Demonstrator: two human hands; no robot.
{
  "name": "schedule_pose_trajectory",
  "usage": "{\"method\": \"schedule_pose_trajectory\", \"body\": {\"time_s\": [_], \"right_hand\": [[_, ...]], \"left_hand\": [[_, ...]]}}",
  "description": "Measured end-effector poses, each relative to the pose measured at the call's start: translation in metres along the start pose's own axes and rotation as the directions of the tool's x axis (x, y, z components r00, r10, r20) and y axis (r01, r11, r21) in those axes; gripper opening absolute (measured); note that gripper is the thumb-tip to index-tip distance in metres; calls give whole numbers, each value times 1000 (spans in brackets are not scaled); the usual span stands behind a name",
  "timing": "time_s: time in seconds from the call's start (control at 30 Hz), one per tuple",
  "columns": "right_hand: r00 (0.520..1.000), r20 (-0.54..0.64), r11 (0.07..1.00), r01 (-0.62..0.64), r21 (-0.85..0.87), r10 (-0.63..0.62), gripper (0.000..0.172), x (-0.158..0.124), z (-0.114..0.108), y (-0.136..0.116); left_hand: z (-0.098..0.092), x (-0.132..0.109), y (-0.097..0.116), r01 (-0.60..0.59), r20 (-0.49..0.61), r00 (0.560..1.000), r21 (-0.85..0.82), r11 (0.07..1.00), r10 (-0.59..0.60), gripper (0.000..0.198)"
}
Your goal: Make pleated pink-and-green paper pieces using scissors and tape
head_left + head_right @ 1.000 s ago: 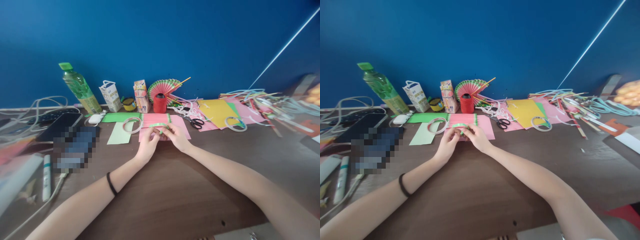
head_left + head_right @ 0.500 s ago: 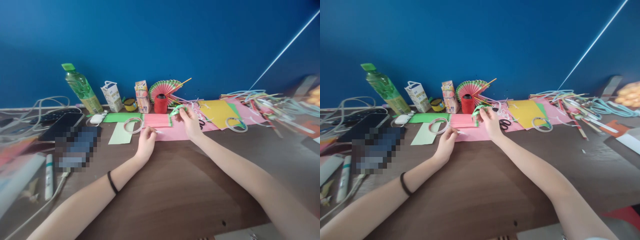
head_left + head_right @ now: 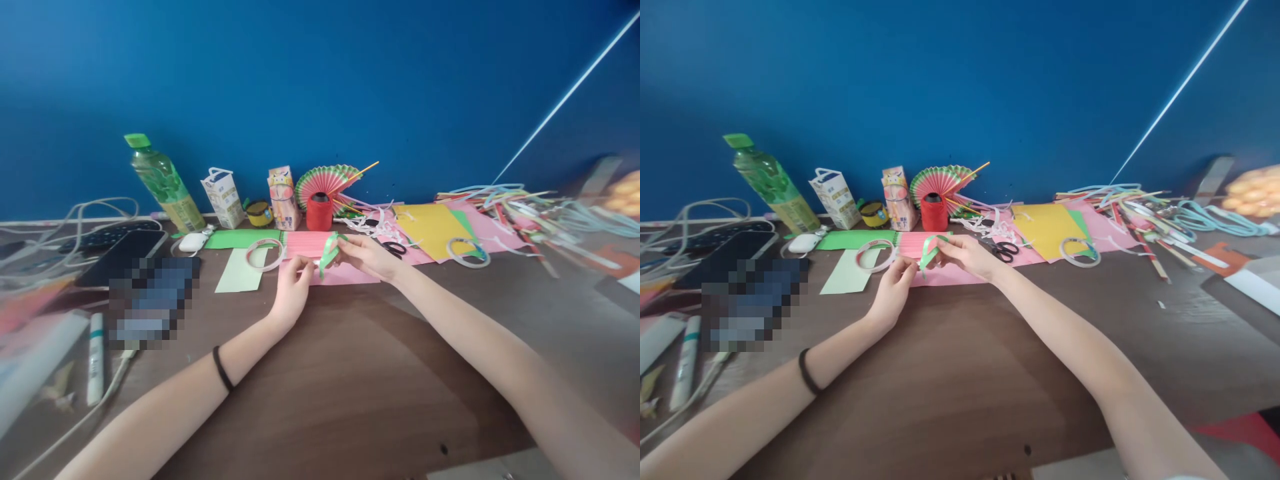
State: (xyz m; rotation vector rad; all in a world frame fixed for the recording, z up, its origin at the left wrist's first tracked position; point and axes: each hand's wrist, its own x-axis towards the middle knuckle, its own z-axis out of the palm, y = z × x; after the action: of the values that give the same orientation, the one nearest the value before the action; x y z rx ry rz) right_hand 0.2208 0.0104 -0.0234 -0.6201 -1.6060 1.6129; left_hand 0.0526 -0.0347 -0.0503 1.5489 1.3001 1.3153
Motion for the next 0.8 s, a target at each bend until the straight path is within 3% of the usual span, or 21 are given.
{"method": "schedule_pose_trajectory", "body": {"time_s": [0.1, 0.17, 0.27, 0.4, 0.53, 0.7, 0.8], "right_hand": [[997, -74, 993, 10, -117, -19, 31, 2, -9, -7], [976, -214, 979, 7, -202, -51, 33, 3, -19, -13], [869, -479, 948, -40, -316, -123, 37, 4, -40, -20], [711, -687, 909, -175, -378, -149, 39, -2, -68, -23], [617, -756, 825, -298, -480, -218, 42, -10, -82, -21], [584, -778, 810, -327, -487, -232, 41, -10, -89, -18], [545, -804, 815, -337, -471, -240, 37, -9, -91, -19]], "left_hand": [[-7, 7, 2, -39, 39, 999, 91, 995, 35, 12], [-15, 15, 1, -132, 43, 991, 234, 963, 125, 11], [-27, 28, -6, -360, 177, 933, 503, 786, 314, 15], [-35, 36, -16, -508, 398, 861, 699, 503, 315, 21], [-36, 35, -18, -569, 497, 822, 722, 394, 277, 29], [-35, 35, -18, -627, 569, 779, 704, 333, 263, 32], [-34, 36, -20, -626, 571, 780, 700, 344, 257, 33]]}}
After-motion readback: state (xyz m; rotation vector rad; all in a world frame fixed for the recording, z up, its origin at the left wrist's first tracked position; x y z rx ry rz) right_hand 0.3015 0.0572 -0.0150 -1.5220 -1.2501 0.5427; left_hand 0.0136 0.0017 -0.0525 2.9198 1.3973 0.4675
